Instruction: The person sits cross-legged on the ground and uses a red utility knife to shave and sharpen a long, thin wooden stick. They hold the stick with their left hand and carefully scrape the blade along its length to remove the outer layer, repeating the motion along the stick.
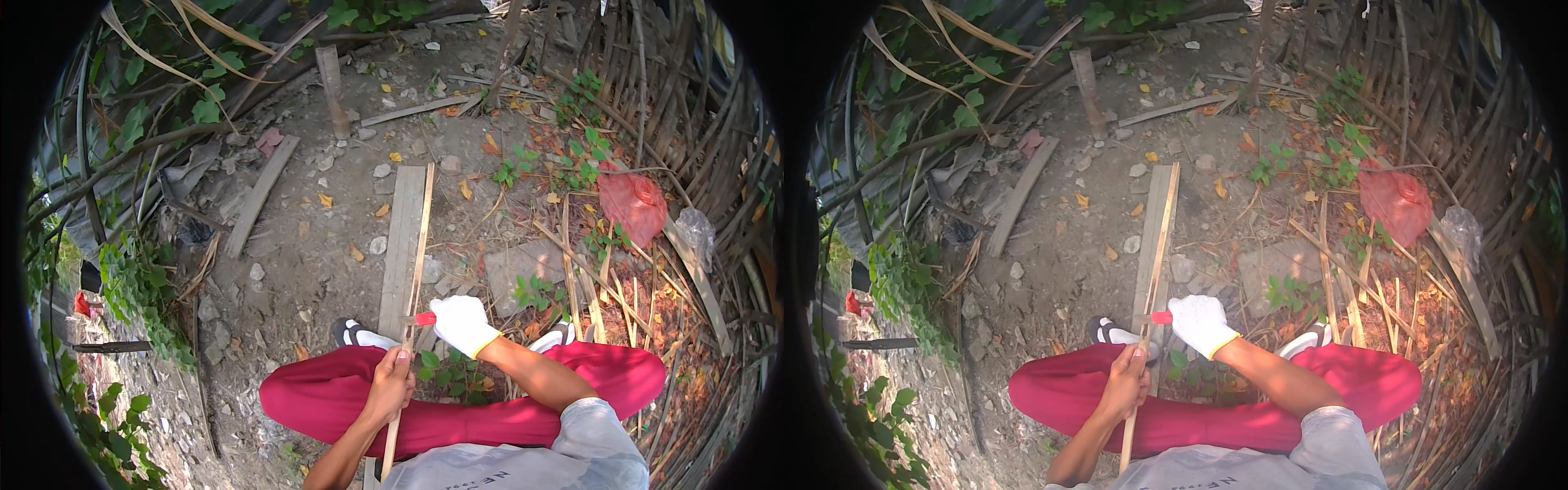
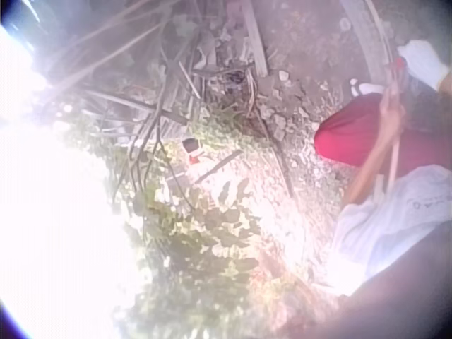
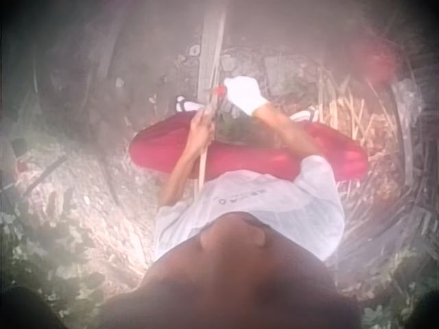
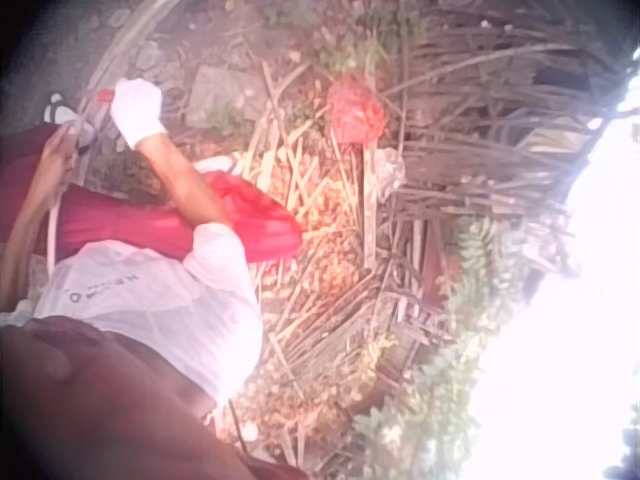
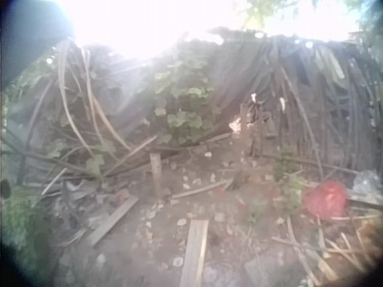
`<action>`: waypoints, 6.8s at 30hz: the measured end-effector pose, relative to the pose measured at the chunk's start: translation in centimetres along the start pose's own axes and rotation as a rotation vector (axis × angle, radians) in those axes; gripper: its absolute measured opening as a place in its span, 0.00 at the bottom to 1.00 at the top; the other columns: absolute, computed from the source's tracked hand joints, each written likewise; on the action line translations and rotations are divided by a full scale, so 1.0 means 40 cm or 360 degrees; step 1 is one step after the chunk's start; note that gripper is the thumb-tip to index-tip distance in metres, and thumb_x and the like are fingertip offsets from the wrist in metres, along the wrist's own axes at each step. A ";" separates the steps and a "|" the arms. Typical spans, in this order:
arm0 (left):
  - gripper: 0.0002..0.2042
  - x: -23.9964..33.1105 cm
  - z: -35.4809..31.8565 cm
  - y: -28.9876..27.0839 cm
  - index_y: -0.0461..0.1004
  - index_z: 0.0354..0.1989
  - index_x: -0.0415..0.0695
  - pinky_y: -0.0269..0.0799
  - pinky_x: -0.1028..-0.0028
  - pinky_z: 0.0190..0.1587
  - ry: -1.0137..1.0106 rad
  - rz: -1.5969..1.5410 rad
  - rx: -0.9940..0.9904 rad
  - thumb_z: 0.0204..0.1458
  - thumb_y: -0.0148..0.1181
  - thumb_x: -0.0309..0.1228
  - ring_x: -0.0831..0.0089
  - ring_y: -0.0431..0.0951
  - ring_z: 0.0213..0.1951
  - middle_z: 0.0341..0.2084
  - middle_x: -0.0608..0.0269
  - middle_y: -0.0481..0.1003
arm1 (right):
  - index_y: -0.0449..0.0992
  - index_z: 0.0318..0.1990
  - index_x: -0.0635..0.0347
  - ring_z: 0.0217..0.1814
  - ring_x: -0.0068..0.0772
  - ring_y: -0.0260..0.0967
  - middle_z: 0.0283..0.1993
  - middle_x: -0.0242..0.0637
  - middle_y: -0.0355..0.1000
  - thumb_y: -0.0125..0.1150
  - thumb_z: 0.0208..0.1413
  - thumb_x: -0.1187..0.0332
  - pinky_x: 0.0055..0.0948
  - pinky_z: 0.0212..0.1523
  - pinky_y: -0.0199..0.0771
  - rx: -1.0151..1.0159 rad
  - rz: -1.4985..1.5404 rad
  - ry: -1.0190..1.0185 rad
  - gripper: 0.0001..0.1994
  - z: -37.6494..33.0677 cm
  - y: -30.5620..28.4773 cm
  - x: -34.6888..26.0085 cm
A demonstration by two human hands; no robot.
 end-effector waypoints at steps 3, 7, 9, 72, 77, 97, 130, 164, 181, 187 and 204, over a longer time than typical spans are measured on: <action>0.09 -0.012 0.006 0.001 0.66 0.48 0.50 0.46 0.79 0.15 -0.0016 -0.0037 0.0046 0.73 0.40 0.39 0.85 0.53 0.13 0.17 0.73 0.60 | 0.76 0.31 0.54 0.30 0.50 0.77 0.25 0.43 0.75 0.57 0.50 0.67 0.49 0.31 0.75 0.0014 0.0010 0.0054 0.04 0.022 0.030 0.002; 0.08 -0.010 0.002 -0.010 0.65 0.48 0.50 0.47 0.79 0.14 0.0003 0.0029 0.0083 0.73 0.41 0.38 0.84 0.54 0.13 0.17 0.72 0.60 | 0.77 0.31 0.55 0.31 0.51 0.78 0.25 0.44 0.76 0.58 0.51 0.67 0.49 0.32 0.76 -0.0060 0.0012 0.0089 0.05 0.042 0.057 -0.003; 0.09 -0.015 0.003 -0.020 0.65 0.47 0.49 0.47 0.79 0.14 0.0022 0.0043 0.0090 0.73 0.41 0.39 0.84 0.54 0.13 0.17 0.72 0.60 | 0.80 0.33 0.56 0.34 0.53 0.80 0.29 0.47 0.79 0.55 0.54 0.66 0.50 0.35 0.78 -0.0143 0.0027 0.0134 0.08 0.066 0.053 -0.005; 0.11 0.351 0.007 -0.148 0.80 0.29 0.38 0.69 0.72 0.22 0.2112 0.1098 0.1031 0.60 0.67 0.33 0.78 0.75 0.17 0.16 0.59 0.77 | 0.85 0.37 0.60 0.31 0.38 0.77 0.30 0.41 0.80 0.77 0.47 0.60 0.36 0.36 0.74 0.0445 0.0634 0.0717 0.14 -0.034 -0.235 0.275; 0.27 0.336 0.072 -0.203 0.77 0.17 0.35 0.65 0.75 0.20 0.1603 0.0669 0.0950 0.69 0.55 0.40 0.82 0.72 0.15 0.12 0.60 0.75 | 0.85 0.35 0.66 0.30 0.25 0.72 0.27 0.31 0.79 0.77 0.49 0.64 0.30 0.35 0.71 0.0274 0.1580 0.0945 0.14 -0.049 -0.128 0.318; 0.26 0.354 0.059 -0.170 0.75 0.61 0.37 0.88 0.71 0.39 0.1917 0.0349 0.0995 0.54 0.42 0.15 0.65 0.77 0.54 0.56 0.52 0.76 | 0.74 0.33 0.57 0.13 0.15 0.52 0.20 0.22 0.62 0.70 0.57 0.70 0.24 0.15 0.47 0.0160 0.2671 0.0962 0.08 -0.025 -0.202 0.137; 0.18 0.297 0.162 -0.206 0.67 0.58 0.36 0.79 0.74 0.38 0.1337 0.0173 0.0186 0.67 0.57 0.36 0.70 0.84 0.37 0.49 0.50 0.80 | 0.79 0.43 0.60 0.12 0.16 0.52 0.30 0.30 0.73 0.67 0.61 0.67 0.23 0.15 0.47 0.0163 0.2755 0.0989 0.08 -0.020 -0.166 0.119; 0.17 0.251 0.204 -0.093 0.70 0.59 0.38 0.77 0.73 0.44 0.1263 0.0487 0.0080 0.67 0.57 0.33 0.73 0.81 0.46 0.50 0.57 0.80 | 0.76 0.49 0.60 0.14 0.17 0.56 0.35 0.31 0.77 0.62 0.65 0.66 0.23 0.16 0.53 0.0013 0.3045 0.0802 0.10 -0.008 -0.117 0.016; 0.16 0.665 0.090 0.088 0.70 0.58 0.34 0.82 0.70 0.34 0.1603 0.0217 -0.0161 0.68 0.55 0.32 0.73 0.82 0.32 0.38 0.59 0.78 | 0.63 0.70 0.66 0.16 0.16 0.59 0.25 0.24 0.64 0.57 0.68 0.68 0.24 0.18 0.59 0.0605 0.2731 0.0350 0.25 0.051 -0.349 -0.151; 0.14 0.780 -0.034 0.100 0.71 0.56 0.39 0.84 0.69 0.33 0.1570 0.0324 -0.0200 0.69 0.53 0.34 0.72 0.82 0.31 0.39 0.61 0.78 | 0.76 0.53 0.66 0.16 0.14 0.62 0.38 0.38 0.82 0.57 0.68 0.68 0.20 0.16 0.61 0.1020 0.2570 0.0374 0.12 -0.016 -0.426 -0.020; 0.14 0.820 -0.135 0.084 0.69 0.58 0.39 0.70 0.78 0.25 0.1853 0.0188 0.0042 0.70 0.51 0.32 0.80 0.69 0.24 0.39 0.62 0.76 | 0.77 0.51 0.65 0.16 0.15 0.62 0.39 0.39 0.82 0.58 0.68 0.68 0.20 0.16 0.60 0.1153 0.2412 0.0493 0.11 -0.098 -0.394 0.070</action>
Point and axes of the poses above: each hand's wrist, its own z-axis towards the middle knuckle, its own y-axis out of the palm, x = y × z, the point moved 2 cm from there along z, towards the middle knuckle
